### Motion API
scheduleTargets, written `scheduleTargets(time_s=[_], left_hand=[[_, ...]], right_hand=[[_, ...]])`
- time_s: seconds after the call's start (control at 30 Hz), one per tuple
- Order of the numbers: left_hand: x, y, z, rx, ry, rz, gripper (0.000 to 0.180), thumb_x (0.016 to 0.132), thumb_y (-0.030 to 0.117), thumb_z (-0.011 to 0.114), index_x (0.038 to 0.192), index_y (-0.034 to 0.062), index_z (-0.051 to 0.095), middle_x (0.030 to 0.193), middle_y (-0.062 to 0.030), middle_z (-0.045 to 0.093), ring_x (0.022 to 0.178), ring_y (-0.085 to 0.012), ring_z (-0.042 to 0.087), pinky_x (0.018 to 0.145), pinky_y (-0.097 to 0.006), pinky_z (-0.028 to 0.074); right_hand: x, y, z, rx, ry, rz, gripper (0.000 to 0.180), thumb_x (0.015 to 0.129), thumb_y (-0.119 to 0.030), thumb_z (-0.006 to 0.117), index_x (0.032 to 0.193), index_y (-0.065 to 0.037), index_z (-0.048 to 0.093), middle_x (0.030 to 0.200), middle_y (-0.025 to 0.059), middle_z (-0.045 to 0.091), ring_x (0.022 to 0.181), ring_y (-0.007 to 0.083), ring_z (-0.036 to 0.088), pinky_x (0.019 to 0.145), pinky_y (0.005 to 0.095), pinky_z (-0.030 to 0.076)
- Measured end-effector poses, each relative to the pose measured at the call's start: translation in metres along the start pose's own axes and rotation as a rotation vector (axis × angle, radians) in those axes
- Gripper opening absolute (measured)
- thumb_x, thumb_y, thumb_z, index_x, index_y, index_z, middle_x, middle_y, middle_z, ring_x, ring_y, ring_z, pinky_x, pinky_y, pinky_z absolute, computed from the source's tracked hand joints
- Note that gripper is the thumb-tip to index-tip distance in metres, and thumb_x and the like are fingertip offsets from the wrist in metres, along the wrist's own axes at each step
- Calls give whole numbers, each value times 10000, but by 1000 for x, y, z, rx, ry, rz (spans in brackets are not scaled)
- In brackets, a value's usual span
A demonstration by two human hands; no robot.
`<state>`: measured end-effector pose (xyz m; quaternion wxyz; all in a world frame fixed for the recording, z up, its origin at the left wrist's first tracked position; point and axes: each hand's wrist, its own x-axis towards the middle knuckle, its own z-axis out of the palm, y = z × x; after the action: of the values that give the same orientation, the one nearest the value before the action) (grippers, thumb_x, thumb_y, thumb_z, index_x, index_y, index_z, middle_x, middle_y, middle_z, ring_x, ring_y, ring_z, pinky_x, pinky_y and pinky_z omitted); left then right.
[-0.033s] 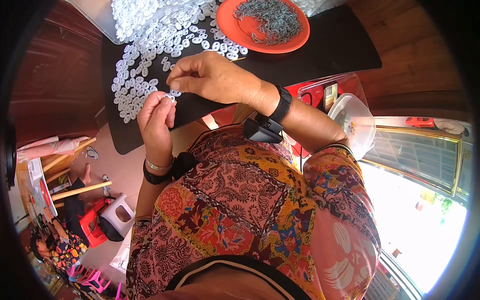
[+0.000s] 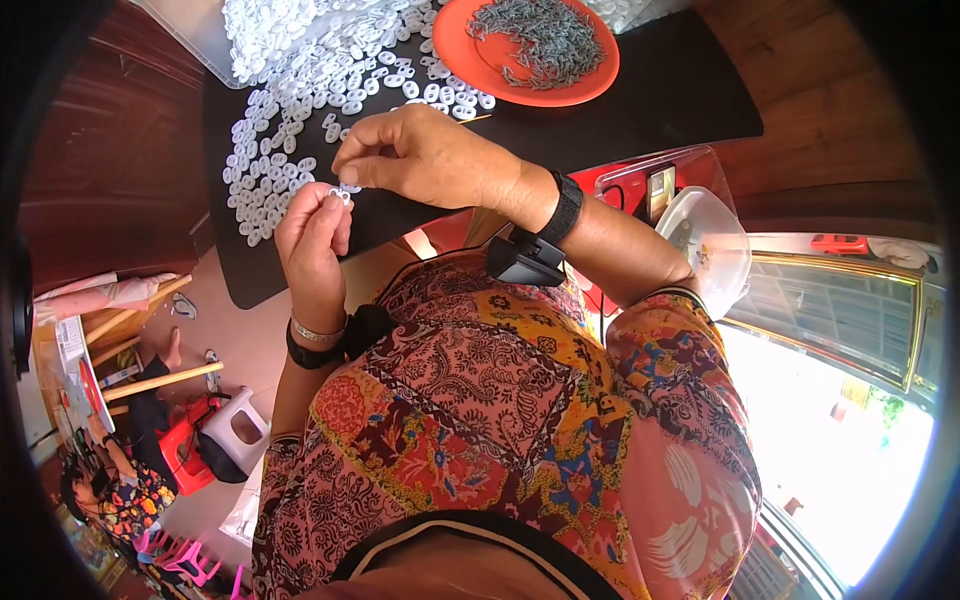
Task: Manually assembling small white plastic tags by inserting small metal components into them at a workbench.
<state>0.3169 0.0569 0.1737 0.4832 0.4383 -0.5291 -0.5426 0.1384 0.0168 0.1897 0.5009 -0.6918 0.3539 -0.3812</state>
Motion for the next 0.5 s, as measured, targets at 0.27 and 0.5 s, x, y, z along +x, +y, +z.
scheduleTargets(time_s=[0.27,0.5], left_hand=[[-1,-1,2,1,-35,0,125,890,83,499,783,18,504,621,51,406,550,-17,336,478,-192,259],[-7,-4,2,30,-22,26,156,899,94,482,769,12,508,596,40,412,520,-23,331,469,-198,252]], right_hand=[[0,-6,4,-243,-30,-55,113,871,-132,631,898,-22,620,767,38,648,717,103,602,641,265,469],[-4,-7,13,-458,32,-205,109,829,-117,628,801,-25,579,710,99,607,638,266,608,569,338,466]])
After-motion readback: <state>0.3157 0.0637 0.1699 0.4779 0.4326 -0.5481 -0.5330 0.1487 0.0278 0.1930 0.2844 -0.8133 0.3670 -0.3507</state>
